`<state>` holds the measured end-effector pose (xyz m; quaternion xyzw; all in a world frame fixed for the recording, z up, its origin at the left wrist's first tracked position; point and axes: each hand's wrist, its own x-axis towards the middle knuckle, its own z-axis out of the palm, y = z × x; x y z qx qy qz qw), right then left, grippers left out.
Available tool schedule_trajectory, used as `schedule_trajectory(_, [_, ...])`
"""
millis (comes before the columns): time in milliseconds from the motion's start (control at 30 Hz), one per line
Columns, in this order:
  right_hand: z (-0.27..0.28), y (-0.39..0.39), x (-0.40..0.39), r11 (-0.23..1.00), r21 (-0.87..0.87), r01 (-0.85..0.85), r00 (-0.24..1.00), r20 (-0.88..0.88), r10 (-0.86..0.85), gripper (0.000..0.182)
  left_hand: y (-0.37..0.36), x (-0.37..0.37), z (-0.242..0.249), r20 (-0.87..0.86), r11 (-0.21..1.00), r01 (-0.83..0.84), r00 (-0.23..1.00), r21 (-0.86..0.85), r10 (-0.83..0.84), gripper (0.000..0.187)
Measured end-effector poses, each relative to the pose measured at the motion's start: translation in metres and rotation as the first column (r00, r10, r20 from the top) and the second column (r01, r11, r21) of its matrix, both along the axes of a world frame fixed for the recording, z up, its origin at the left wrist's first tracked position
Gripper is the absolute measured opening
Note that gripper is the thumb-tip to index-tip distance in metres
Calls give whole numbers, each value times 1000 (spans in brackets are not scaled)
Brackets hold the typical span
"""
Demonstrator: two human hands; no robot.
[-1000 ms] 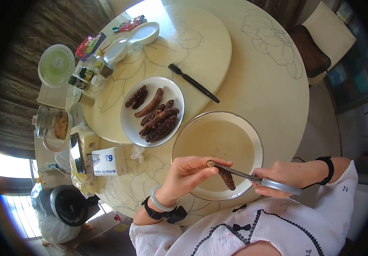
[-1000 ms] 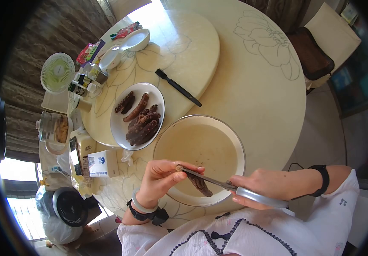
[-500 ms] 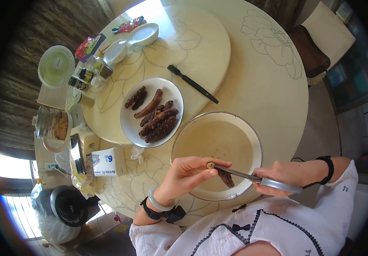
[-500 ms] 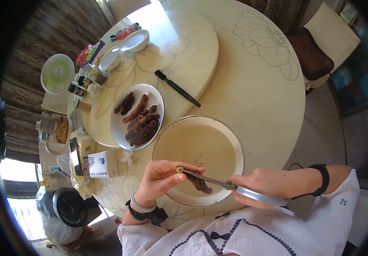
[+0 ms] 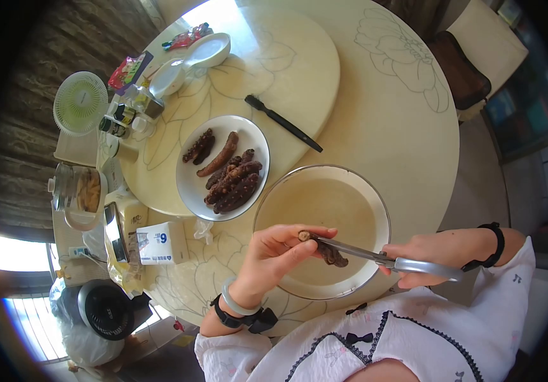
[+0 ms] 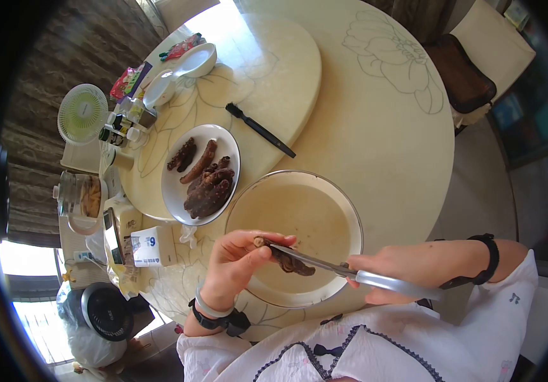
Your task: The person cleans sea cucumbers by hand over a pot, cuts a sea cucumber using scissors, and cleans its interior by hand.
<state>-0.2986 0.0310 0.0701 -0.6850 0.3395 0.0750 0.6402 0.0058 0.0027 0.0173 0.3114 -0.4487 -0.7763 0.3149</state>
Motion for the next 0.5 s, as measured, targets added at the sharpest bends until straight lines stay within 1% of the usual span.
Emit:
schedule_trajectory(33, [1,0,-2,999,52,15,999,-40,-13,30,-1,1,1,26,1000,-28,999,-3,28,30])
schedule_trajectory(67, [3,0,-3,994,103,33,996,-81,-25,31,-3,2,0,27,1000,-28,999,-1,28,30])
schedule_trajectory(100, [5,-2,-4,994,106,33,996,-81,-25,31,-4,3,-1,25,998,-58,998,-10,58,30])
schedule_trajectory(167, [11,-5,-6,941,295,168,974,-196,-113,30,-8,3,-3,25,996,-84,996,-13,84,29])
schedule_trajectory(233, [17,-5,-10,934,299,195,969,-209,-136,29,-10,3,-3,19,991,-132,991,-23,132,30])
schedule_trajectory(267, [17,-5,-12,929,297,221,962,-222,-157,29,-10,5,-5,23,992,-127,992,-19,127,30])
schedule_trajectory(300, [17,-6,-13,926,302,226,962,-220,-163,29,-12,7,-8,3,988,-123,992,-95,123,28])
schedule_trajectory(333, [16,-6,-12,907,342,245,961,-207,-181,28,-12,8,-11,-16,978,-118,993,-171,117,29])
schedule_trajectory(367, [15,-5,-13,887,381,262,960,-194,-201,28,-12,8,-12,-11,980,-108,994,-168,108,29])
schedule_trajectory(400, [12,-4,-15,884,383,269,959,-190,-209,28,-10,9,-13,-45,973,-154,988,-174,149,31])
schedule_trajectory(433, [7,-2,-17,826,488,283,959,-124,-255,28,-9,9,-13,-78,963,-201,979,-179,189,32])
schedule_trajectory(467, [2,-1,-18,759,587,283,950,-62,-306,27,-8,8,-13,-75,964,-193,980,-181,182,32])
schedule_trajectory(500, [-2,-2,-18,758,587,285,948,-58,-312,27,-7,7,-12,-127,959,-248,965,-136,231,31])
